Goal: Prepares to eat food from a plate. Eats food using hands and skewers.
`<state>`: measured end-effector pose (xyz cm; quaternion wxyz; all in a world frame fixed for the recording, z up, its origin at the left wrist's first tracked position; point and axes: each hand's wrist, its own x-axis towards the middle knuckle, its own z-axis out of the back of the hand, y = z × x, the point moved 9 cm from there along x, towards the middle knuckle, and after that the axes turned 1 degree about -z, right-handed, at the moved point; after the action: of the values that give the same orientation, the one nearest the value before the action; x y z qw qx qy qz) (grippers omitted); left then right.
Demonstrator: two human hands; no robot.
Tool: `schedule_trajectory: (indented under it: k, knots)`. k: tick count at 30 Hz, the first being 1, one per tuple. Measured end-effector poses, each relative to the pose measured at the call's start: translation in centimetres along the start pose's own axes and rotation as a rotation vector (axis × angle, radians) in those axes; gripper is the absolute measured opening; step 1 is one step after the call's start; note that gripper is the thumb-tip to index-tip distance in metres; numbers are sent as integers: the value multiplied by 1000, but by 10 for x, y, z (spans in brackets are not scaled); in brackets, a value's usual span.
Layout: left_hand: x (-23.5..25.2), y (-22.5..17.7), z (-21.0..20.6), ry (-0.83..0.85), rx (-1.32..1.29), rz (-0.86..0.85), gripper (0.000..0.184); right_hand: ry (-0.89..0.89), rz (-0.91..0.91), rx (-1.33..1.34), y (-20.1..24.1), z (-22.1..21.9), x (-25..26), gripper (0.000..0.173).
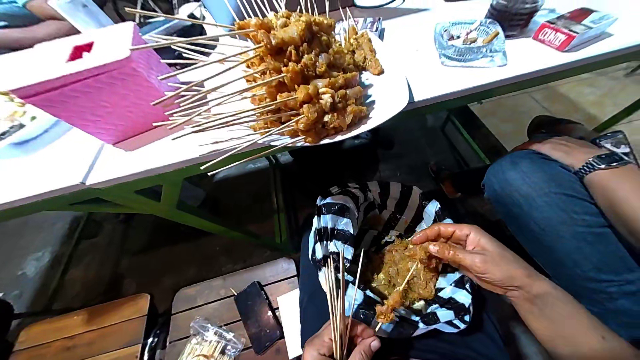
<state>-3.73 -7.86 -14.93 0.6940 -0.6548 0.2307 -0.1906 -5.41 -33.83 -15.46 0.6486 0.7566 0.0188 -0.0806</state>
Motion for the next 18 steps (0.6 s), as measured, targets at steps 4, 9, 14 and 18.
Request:
schedule_trajectory:
  k: [4,9,14,18]
  knots:
    - [0,2,-4,21,8,10,10,-14,15,111,-3,-2,-3,20]
    - [0,3,-3,25,8,15,11,39,82,124,2,-5,-3,20]
    - [-1,3,-5,64,31,5,8,101,112,31,7,-10,-5,18]
    - [0,3,-5,80,54,4,7,143,149,-44,14,-13,-5,16]
